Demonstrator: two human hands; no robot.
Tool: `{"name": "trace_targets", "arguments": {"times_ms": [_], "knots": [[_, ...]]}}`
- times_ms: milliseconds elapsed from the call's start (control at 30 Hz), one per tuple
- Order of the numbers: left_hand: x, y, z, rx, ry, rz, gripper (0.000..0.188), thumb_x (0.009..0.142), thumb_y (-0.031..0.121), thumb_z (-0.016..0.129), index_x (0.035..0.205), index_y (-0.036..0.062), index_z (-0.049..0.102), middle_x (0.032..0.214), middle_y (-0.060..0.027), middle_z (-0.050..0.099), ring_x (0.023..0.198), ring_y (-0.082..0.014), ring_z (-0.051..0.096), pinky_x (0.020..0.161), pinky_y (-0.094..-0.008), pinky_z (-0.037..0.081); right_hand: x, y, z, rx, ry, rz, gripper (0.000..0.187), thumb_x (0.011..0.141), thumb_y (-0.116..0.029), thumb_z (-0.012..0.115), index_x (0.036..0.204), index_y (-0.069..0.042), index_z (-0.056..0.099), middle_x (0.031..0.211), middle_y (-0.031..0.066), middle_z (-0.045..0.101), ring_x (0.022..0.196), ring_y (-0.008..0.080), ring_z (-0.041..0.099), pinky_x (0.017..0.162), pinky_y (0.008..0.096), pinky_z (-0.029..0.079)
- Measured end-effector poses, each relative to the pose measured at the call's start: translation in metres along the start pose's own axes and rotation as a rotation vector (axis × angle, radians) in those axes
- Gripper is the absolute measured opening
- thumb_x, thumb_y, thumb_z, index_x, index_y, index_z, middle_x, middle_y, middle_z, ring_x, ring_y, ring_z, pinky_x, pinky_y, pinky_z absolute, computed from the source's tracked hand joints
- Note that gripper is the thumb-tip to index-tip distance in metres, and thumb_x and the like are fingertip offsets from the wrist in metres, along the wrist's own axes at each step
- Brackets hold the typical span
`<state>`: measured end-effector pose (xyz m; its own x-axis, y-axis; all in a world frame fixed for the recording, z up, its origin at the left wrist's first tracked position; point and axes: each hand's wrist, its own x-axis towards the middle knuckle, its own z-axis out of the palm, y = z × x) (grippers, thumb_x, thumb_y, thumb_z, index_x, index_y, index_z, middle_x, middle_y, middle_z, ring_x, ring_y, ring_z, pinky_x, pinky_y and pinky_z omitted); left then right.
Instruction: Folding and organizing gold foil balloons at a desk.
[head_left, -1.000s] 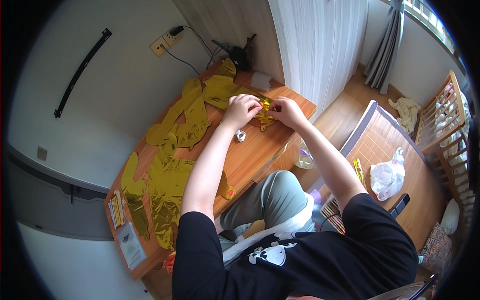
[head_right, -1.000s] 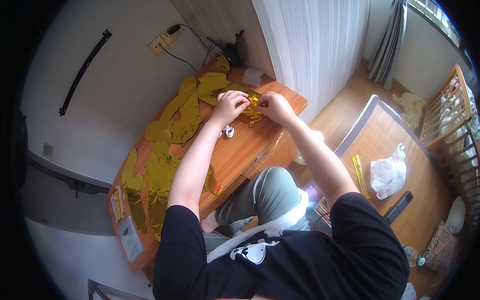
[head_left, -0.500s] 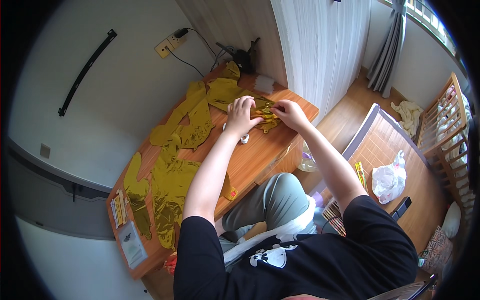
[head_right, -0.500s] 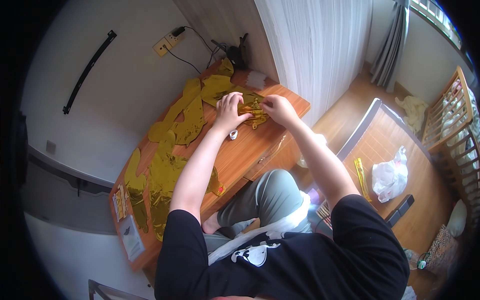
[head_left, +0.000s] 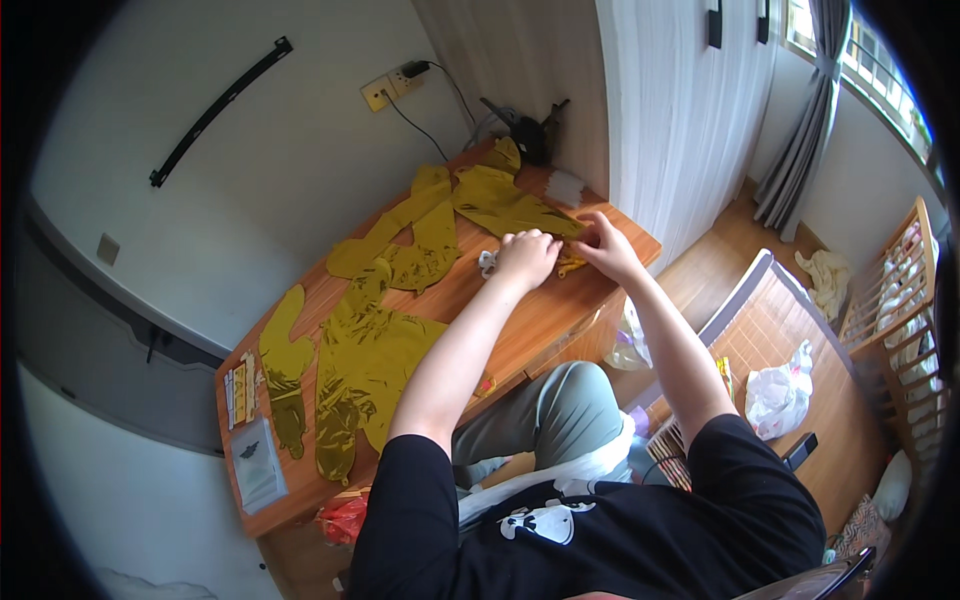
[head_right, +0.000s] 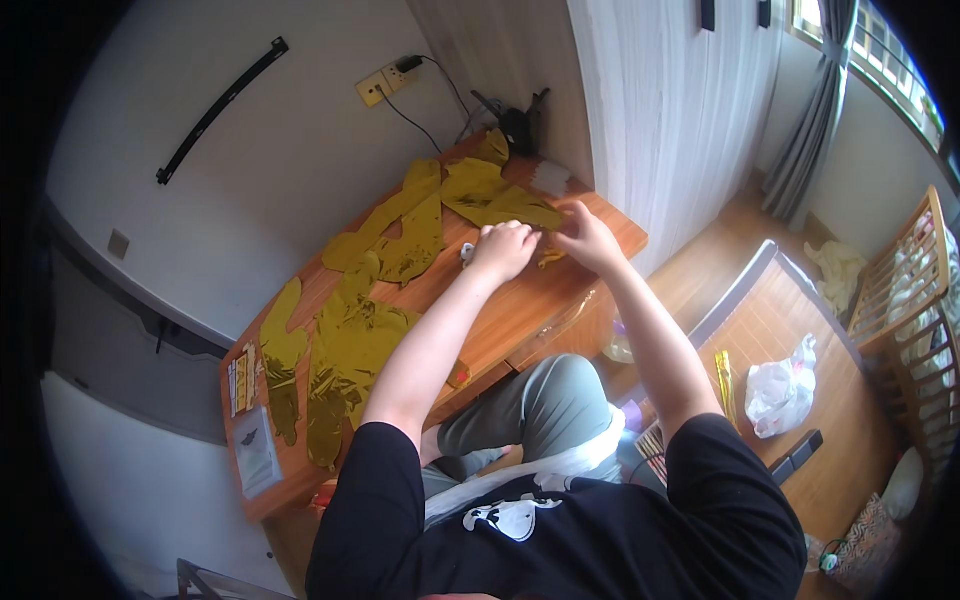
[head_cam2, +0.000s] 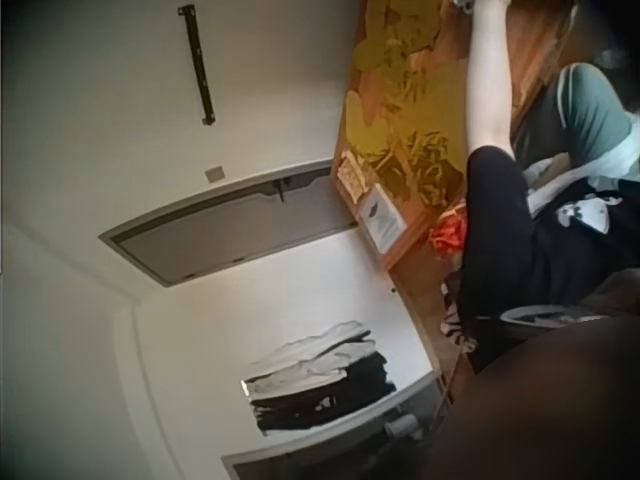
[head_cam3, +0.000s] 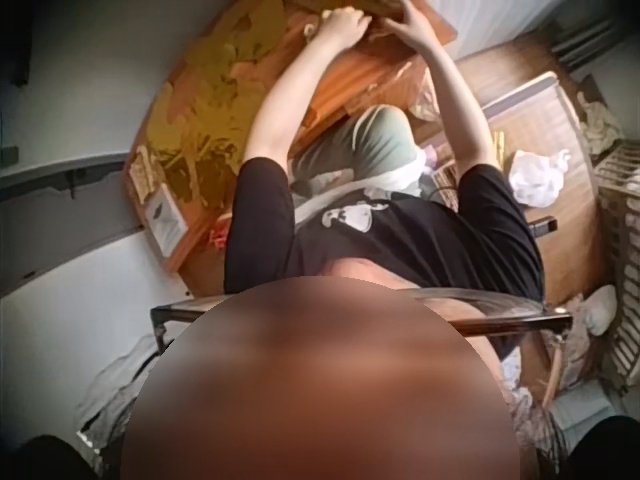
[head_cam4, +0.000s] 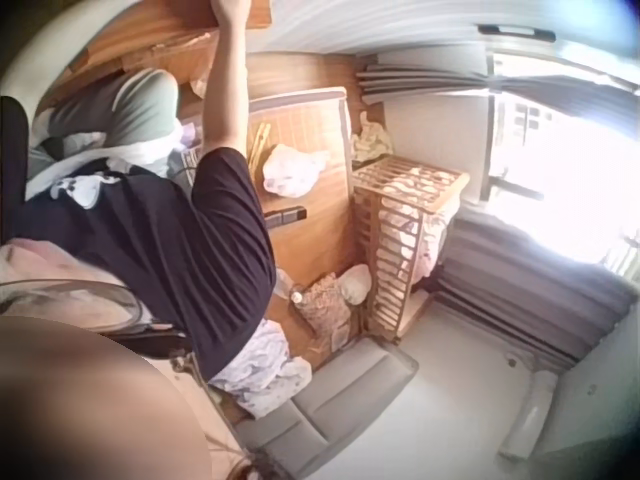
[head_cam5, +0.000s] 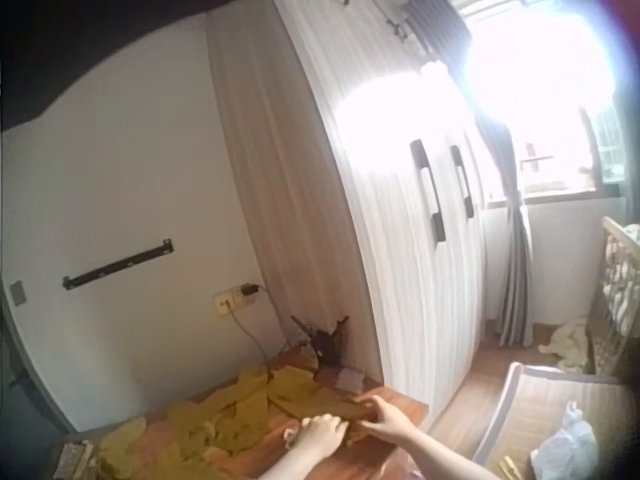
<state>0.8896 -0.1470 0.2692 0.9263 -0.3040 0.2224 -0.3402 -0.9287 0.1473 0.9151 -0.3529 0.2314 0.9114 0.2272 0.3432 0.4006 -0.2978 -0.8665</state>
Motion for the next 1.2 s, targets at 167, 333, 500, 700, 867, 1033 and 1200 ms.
{"name": "trace_targets", "arguments": {"times_ms": [167,333,500,700,867,1033,1200], "knots": [[-0.009,0.007,0.003,0.046,-0.019,-0.069,0.029,0.095,0.031,0.063,0.112,0.0068,0.067,0.118,-0.0131,0.068,0.119,-0.0314,0.062,0.106,-0.0486,0.042,-0.001,0.001,-0.004,-0.324,-0.036,-0.096,0.037,0.08,-0.016,0.075,0.115,-0.006,0.069,0.102,0.017,0.072,0.095,0.0338,0.067,0.085,0.0415,0.055],[-0.01,0.004,0.006,0.114,-0.024,-0.097,0.042,0.09,0.038,0.071,0.121,0.0095,0.066,0.122,-0.0133,0.067,0.12,-0.0314,0.062,0.116,-0.0508,0.035,0.014,-0.016,0.003,-0.641,-0.062,-0.363,0.02,0.09,-0.018,0.066,0.107,-0.009,0.071,0.098,0.0158,0.073,0.094,0.0372,0.068,0.085,0.0466,0.056],[-0.004,0.004,0.0,0.095,-0.121,-0.174,0.054,0.091,0.043,0.065,0.134,0.0101,0.06,0.136,-0.0152,0.061,0.129,-0.0323,0.058,0.123,-0.055,0.025,0.078,-0.052,-0.007,-0.717,-0.126,-0.085,0.023,0.097,-0.022,0.055,0.112,-0.009,0.069,0.097,0.019,0.073,0.092,0.0415,0.069,0.082,0.0495,0.056],[-0.004,0.002,-0.001,0.033,-0.105,-0.191,0.049,0.086,0.041,0.066,0.126,0.0124,0.064,0.128,-0.0144,0.064,0.118,-0.0329,0.064,0.12,-0.0582,0.026,0.163,-0.111,-0.019,-0.753,-0.073,-0.127,0.029,0.097,-0.024,0.053,0.112,-0.008,0.072,0.109,0.0188,0.073,0.103,0.0401,0.068,0.088,0.049,0.055],[-0.003,0.001,0.002,0.075,-0.061,-0.208,0.054,0.085,0.046,0.069,0.127,0.0126,0.063,0.126,-0.0125,0.065,0.119,-0.0318,0.065,0.121,-0.0573,0.024,0.216,-0.156,-0.032,-0.753,0.043,-0.206,0.031,0.096,-0.025,0.054,0.111,-0.008,0.074,0.11,0.0185,0.073,0.105,0.04,0.068,0.09,0.0486,0.055],[0.013,0.002,-0.011,-0.002,-0.141,-0.229,0.065,0.091,0.054,0.065,0.14,0.0125,0.054,0.135,-0.0128,0.061,0.132,-0.0289,0.056,0.117,-0.0543,0.033,0.227,-0.172,-0.05,-0.799,-0.06,-0.272,0.03,0.095,-0.024,0.057,0.116,-0.007,0.072,0.108,0.0176,0.074,0.102,0.0403,0.069,0.087,0.0473,0.055],[0.024,-0.039,-0.007,0.075,0.257,-0.174,0.057,0.096,0.047,0.063,0.139,0.0105,0.058,0.14,-0.0121,0.057,0.131,-0.0288,0.052,0.108,-0.0486,0.04,0.212,-0.193,-0.037,-0.89,-0.118,-0.322,0.031,0.093,-0.022,0.059,0.118,-0.009,0.072,0.108,0.0156,0.074,0.103,0.0379,0.069,0.088,0.0464,0.056]]}}
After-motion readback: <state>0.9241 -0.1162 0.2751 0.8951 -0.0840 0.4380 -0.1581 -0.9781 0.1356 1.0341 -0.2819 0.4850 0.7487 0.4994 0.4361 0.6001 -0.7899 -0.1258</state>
